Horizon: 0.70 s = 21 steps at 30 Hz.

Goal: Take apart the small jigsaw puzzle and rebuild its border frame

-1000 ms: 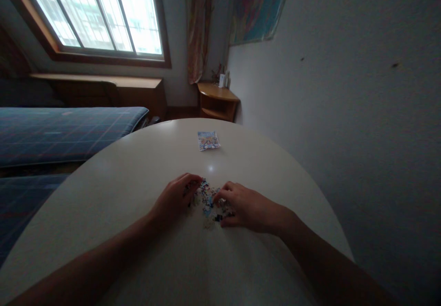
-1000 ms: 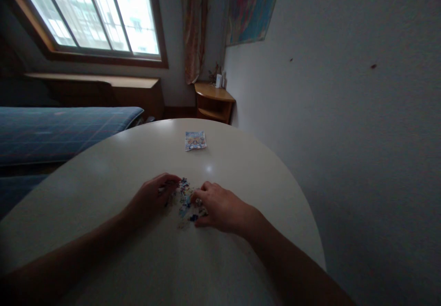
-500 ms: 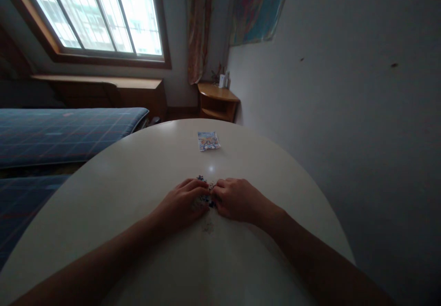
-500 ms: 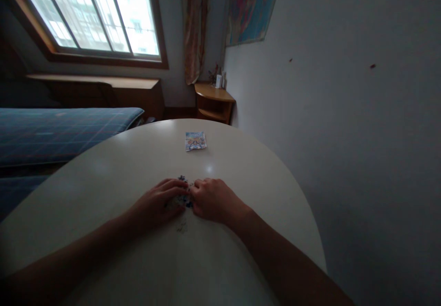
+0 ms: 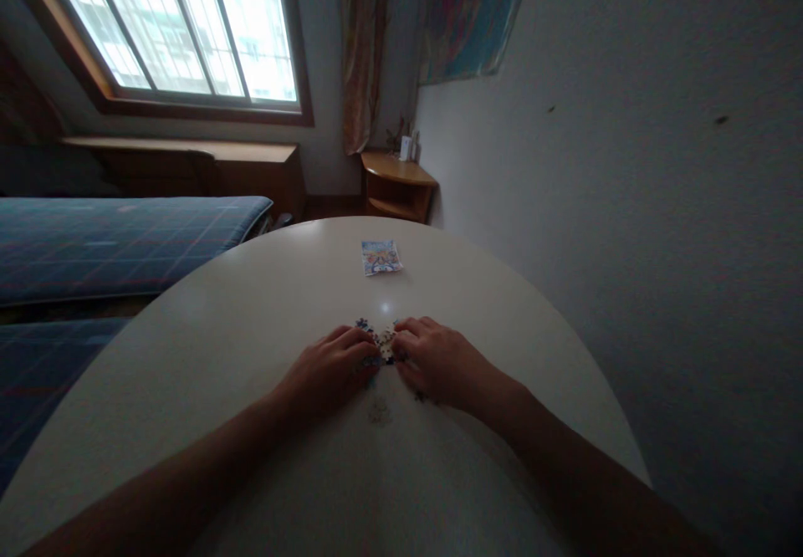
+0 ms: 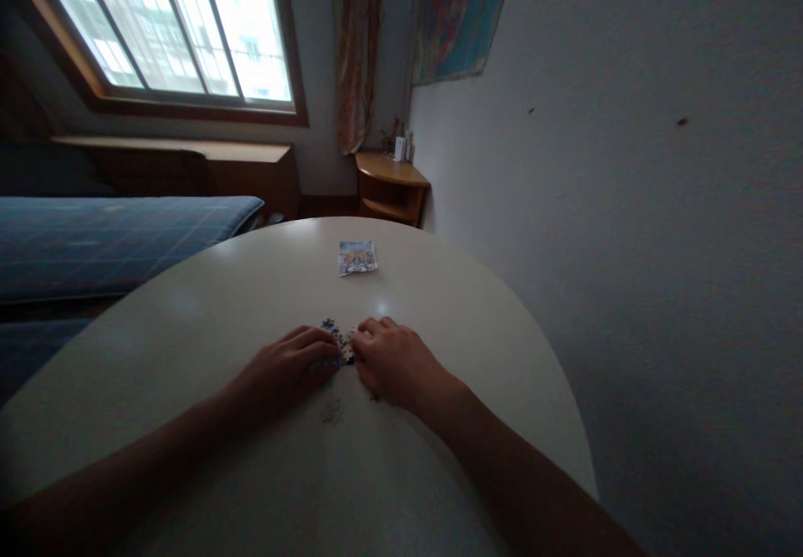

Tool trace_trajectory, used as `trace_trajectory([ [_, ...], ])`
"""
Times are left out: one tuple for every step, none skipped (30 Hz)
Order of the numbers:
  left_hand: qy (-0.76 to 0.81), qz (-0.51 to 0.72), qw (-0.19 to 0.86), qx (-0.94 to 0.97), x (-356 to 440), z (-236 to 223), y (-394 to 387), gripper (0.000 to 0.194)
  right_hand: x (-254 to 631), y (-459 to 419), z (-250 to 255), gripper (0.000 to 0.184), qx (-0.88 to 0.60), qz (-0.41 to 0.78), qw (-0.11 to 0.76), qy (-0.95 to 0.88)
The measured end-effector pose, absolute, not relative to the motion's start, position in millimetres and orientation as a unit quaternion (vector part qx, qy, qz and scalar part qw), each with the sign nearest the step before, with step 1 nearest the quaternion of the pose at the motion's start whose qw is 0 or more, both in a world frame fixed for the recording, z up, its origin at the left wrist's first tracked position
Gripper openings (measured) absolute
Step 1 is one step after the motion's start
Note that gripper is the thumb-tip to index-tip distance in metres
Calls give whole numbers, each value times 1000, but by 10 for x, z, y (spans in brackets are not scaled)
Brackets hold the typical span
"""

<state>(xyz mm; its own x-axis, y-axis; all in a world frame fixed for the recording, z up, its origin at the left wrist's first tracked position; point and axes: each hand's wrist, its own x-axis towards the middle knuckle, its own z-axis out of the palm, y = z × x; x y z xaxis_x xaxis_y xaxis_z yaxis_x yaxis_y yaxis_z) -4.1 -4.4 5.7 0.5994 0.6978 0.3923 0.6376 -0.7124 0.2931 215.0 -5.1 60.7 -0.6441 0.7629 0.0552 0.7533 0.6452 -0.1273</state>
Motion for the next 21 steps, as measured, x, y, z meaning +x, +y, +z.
trace_trajectory([
  [373, 248, 62, 892, -40, 55, -46, 15, 2156, -49, 611, 17, -416, 56, 61, -906],
  [373, 251, 62, 891, -39, 53, -48, 14, 2161, -48, 613, 16, -414, 64, 68, -906],
  [374, 252, 63, 890, -38, 51, -50, 14, 2164, -47, 613, 16, -413, 71, 72, -905],
  [376, 252, 64, 889, -38, 49, -52, 14, 2166, -46, 611, 17, -416, 75, 75, -903],
  [378, 252, 65, 888, -38, 49, -55, 13, 2169, -45, 605, 18, -420, 80, 75, -901],
  [380, 252, 65, 887, -38, 50, -58, 13, 2171, -42, 598, 19, -425, 84, 75, -898],
  [381, 252, 65, 887, -39, 51, -60, 13, 2174, -38, 588, 19, -428, 92, 75, -896],
  [380, 252, 67, 888, -40, 54, -63, 12, 2178, -34, 576, 19, -431, 101, 78, -893],
  [378, 252, 69, 888, -41, 57, -66, 12, 2183, -27, 564, 18, -432, 112, 84, -891],
  [378, 253, 71, 888, -41, 61, -69, 12, 2190, -21, 553, 16, -432, 124, 91, -889],
  [379, 254, 75, 887, -41, 67, -73, 12, 2197, -13, 543, 15, -428, 136, 99, -888],
  [380, 254, 78, 886, -40, 73, -78, 13, 2205, -6, 537, 14, -421, 148, 103, -889],
  [383, 255, 82, 884, -38, 80, -84, 13, 2213, 2, 534, 13, -414, 160, 104, -890],
  [384, 254, 85, 883, -35, 88, -91, 13, 2222, 8, 535, 12, -405, 171, 100, -892],
  [383, 254, 88, 884, -31, 97, -99, 14, 2230, 14, 539, 10, -395, 181, 94, -896],
  [381, 253, 91, 885, -25, 105, -108, 14, 2238, 19, 545, 9, -387, 189, 88, -898],
  [378, 252, 93, 886, -18, 113, -118, 15, 2247, 24, 551, 8, -379, 195, 85, -900],
  [375, 251, 96, 887, -9, 119, -128, 16, 2255, 28, 555, 9, -373, 199, 85, -902],
  [373, 250, 98, 888, 2, 124, -138, 18, 2263, 33, 555, 10, -366, 200, 89, -904],
  [371, 249, 100, 889, 14, 126, -146, 19, 2272, 37, 552, 12, -359, 199, 96, -907],
  [370, 249, 102, 889, 27, 126, -154, 21, 2279, 42, 545, 14, -352, 197, 103, -909],
])
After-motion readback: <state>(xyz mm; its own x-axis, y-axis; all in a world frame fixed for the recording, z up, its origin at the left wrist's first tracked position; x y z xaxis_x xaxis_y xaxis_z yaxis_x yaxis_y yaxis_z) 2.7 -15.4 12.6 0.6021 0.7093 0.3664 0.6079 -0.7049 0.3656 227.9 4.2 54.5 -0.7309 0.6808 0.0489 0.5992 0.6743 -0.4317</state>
